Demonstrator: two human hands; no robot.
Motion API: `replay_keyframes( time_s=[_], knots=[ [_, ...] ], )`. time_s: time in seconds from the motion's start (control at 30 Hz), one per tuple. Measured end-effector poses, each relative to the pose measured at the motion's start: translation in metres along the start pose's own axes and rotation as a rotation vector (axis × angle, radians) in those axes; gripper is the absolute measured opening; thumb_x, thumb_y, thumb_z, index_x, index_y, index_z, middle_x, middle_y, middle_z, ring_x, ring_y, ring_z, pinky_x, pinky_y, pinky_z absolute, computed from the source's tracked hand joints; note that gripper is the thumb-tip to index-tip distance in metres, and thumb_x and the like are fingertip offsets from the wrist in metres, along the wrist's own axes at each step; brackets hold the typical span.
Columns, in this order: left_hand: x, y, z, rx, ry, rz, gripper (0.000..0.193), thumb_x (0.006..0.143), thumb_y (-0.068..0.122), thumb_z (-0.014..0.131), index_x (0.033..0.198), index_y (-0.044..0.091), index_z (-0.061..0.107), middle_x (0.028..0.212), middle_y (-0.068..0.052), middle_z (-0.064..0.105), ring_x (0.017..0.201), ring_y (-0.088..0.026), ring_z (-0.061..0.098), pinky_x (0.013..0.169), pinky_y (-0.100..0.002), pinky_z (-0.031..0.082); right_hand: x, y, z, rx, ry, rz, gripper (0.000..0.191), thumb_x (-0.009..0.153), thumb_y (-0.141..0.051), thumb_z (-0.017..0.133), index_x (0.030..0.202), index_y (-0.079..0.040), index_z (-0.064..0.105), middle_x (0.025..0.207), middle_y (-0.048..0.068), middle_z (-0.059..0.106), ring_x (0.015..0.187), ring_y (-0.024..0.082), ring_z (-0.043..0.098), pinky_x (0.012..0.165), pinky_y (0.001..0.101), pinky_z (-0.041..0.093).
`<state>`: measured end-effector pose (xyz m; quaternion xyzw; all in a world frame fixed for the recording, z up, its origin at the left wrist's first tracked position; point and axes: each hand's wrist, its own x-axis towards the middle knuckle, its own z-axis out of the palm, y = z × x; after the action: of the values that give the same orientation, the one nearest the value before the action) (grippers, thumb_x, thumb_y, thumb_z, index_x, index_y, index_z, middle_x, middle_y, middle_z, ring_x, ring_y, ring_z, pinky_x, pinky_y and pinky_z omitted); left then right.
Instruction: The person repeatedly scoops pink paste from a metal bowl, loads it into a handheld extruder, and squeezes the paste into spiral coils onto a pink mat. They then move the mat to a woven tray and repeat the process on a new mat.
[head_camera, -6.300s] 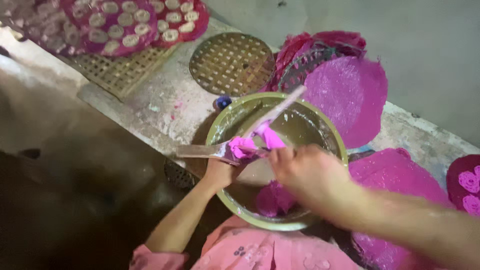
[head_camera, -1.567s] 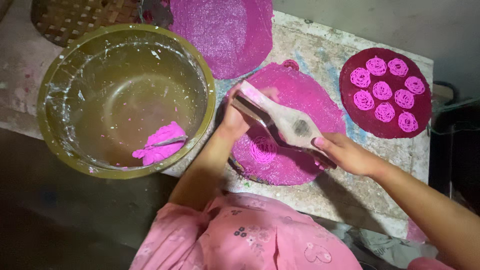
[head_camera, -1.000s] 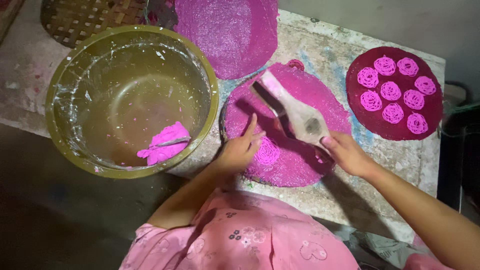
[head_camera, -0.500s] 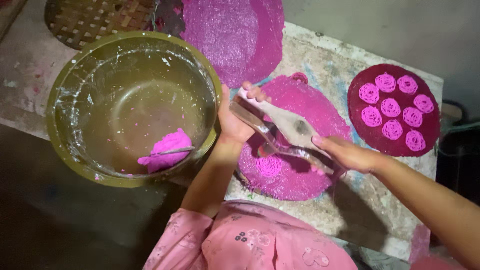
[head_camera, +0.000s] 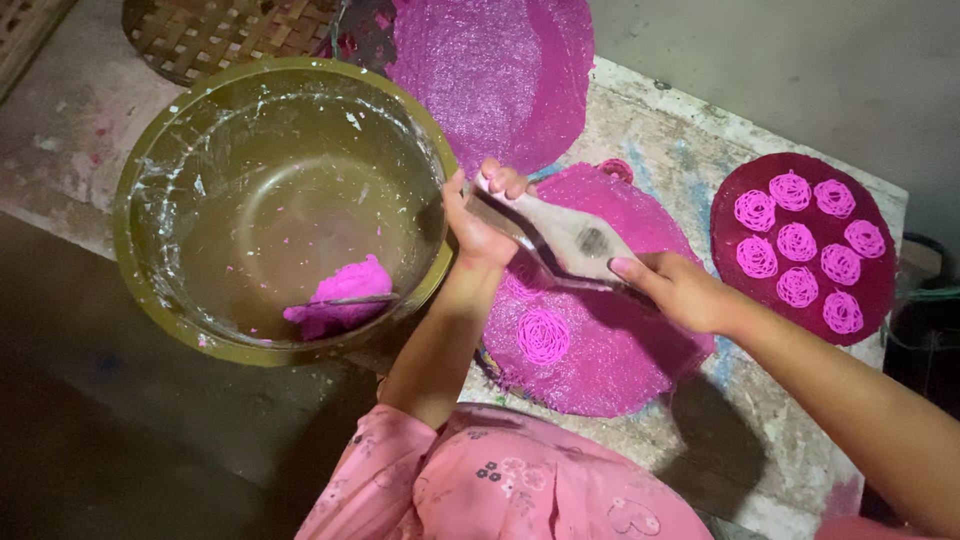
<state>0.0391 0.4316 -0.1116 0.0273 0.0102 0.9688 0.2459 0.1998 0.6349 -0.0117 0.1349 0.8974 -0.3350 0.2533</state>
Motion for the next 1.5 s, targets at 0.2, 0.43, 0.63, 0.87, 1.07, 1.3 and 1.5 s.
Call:
replay_keyframes(
  time_s=[0.2,0.43,0.63,0.87,1.07,1.3,1.5],
  knots=[
    [0.008,0.018,0.011,0.103,-0.051,0.013,0.039,0.097,0.051,0.04,0.085,0.015,0.049,0.074,0.002,0.049,0.076,-0.018,0.048,0.078,-0.04,0.041,0.005,-0.009,0.01,0.13,0.051,-0.191,0.063,0.1,-0.056,0.041,0.105,0.0,0.071,0.069,0.004,0.065,0.067,0.014,0.059,0.064,0.0365,0.05],
    [0.012,-0.008,0.025,-0.014,-0.029,0.044,0.036,0.1,0.047,0.04,0.087,0.014,0.049,0.075,0.0,0.048,0.076,-0.018,0.048,0.077,-0.038,0.041,0.004,-0.002,-0.016,-0.022,0.047,-0.068,0.068,0.101,-0.057,0.042,0.094,0.003,0.073,0.061,0.009,0.059,0.06,0.018,0.057,0.062,0.0394,0.049],
    [0.014,0.006,0.038,0.004,0.325,-0.19,0.054,0.096,0.055,0.027,0.1,0.008,0.053,0.085,-0.007,0.061,0.081,-0.02,0.057,0.075,-0.037,0.047,0.011,0.012,-0.011,0.159,0.103,-0.205,0.058,0.099,-0.054,0.045,0.103,-0.002,0.07,0.064,0.003,0.06,0.061,0.013,0.057,0.059,0.0345,0.049],
    [-0.012,0.0,-0.003,1.125,0.288,-0.641,0.082,0.104,0.066,0.006,0.129,0.011,0.06,0.087,-0.004,0.07,0.048,-0.005,0.033,0.039,-0.023,0.023,0.023,0.034,-0.004,0.331,0.063,-0.12,0.06,0.104,-0.052,0.047,0.084,0.002,0.065,0.065,0.006,0.062,0.057,0.016,0.058,0.055,0.0347,0.047],
    [-0.048,0.013,-0.01,1.758,-0.009,-0.168,0.058,0.108,0.04,0.025,0.156,0.009,0.033,0.108,-0.012,0.074,0.058,-0.012,0.047,0.049,-0.028,0.042,0.036,0.045,0.0,0.286,0.183,-0.153,0.058,0.102,-0.055,0.043,0.09,-0.005,0.071,0.067,0.006,0.066,0.06,0.014,0.062,0.059,0.0331,0.051],
    [-0.089,0.036,0.003,2.322,0.082,-0.271,0.066,0.1,0.018,0.051,0.162,0.012,0.03,0.085,-0.021,0.074,0.049,-0.02,0.054,0.05,-0.037,0.05,0.025,0.074,-0.003,0.355,0.238,-0.221,0.066,0.104,-0.059,0.036,0.091,-0.002,0.068,0.072,0.006,0.067,0.062,0.016,0.063,0.059,0.0352,0.051],
    [-0.079,0.062,-0.013,2.364,0.125,0.111,0.053,0.101,0.021,0.058,0.153,0.014,0.052,0.089,-0.022,0.073,0.074,-0.027,0.071,0.075,-0.042,0.056,0.01,0.102,-0.005,0.438,0.132,-0.3,0.081,0.11,-0.061,0.025,0.083,-0.001,0.074,0.068,0.009,0.072,0.063,0.018,0.068,0.064,0.033,0.054]
  ],
)
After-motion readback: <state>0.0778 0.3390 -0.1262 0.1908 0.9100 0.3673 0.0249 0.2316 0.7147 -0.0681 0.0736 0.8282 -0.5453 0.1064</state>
